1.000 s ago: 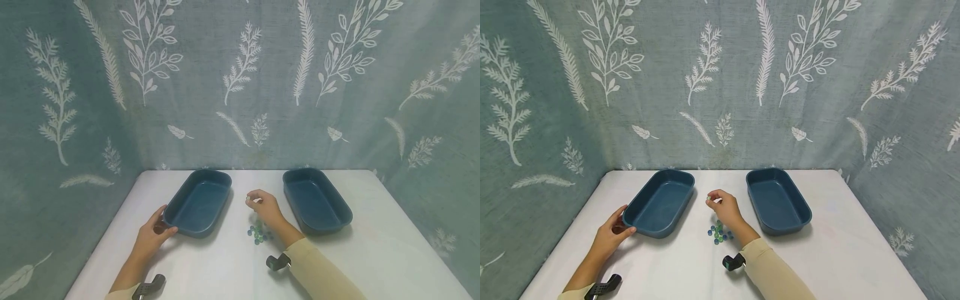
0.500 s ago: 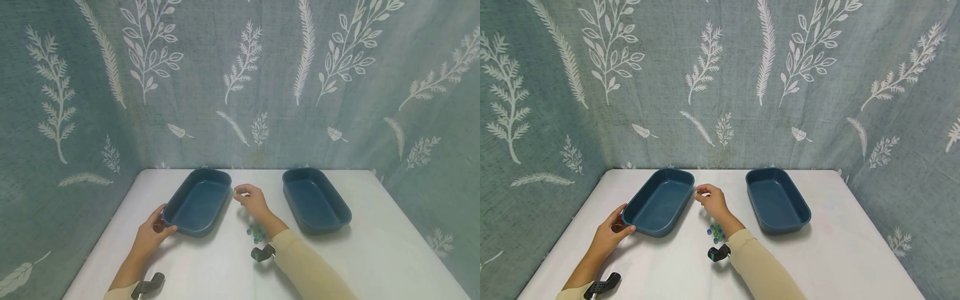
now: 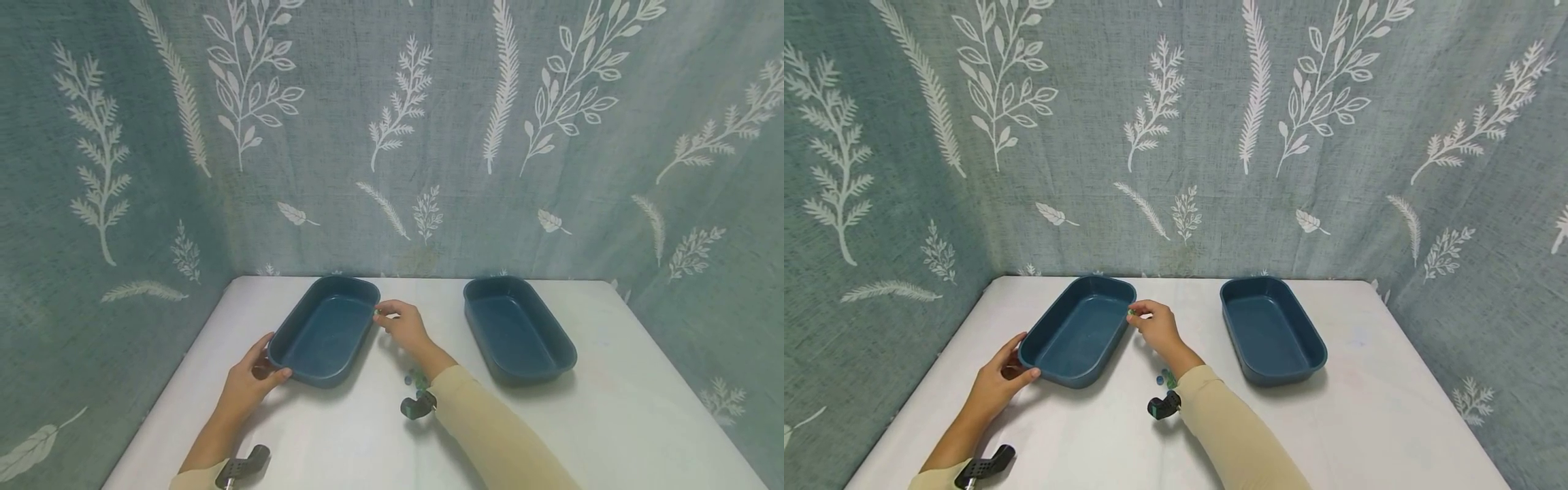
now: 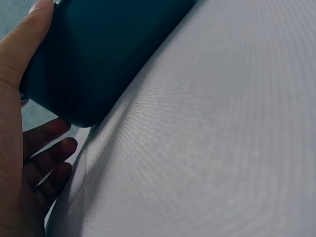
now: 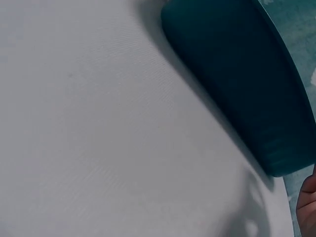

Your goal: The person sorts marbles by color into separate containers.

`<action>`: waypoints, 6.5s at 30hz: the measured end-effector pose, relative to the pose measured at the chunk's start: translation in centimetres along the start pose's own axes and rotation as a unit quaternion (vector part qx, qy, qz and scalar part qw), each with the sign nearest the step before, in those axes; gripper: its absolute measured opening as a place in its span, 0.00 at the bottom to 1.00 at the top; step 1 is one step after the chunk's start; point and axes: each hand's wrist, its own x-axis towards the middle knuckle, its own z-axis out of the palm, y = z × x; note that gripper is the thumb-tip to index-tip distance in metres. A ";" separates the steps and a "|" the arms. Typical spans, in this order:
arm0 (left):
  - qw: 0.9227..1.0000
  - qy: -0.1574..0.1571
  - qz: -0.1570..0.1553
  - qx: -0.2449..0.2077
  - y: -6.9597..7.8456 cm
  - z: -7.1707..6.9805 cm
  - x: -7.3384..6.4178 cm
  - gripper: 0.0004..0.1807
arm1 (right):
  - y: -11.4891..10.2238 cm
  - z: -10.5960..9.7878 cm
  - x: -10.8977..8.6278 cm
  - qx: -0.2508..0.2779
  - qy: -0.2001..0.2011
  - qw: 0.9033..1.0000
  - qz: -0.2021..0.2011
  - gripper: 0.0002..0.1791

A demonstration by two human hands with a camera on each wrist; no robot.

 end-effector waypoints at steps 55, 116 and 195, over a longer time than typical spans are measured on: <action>1.000 -0.001 -0.005 0.000 -0.2 0.1 0.0 0.47 | 0.2 0.5 1.3 -0.023 0.008 1.000 0.016 0.14; 1.000 -0.017 0.001 0.001 0.2 -0.4 0.2 0.48 | 4.2 -7.6 -8.2 -0.008 0.103 0.990 0.095 0.12; 1.000 -0.017 -0.012 -0.008 0.1 -0.3 0.3 0.49 | 2.5 -5.7 -8.3 -0.133 0.078 0.988 0.002 0.06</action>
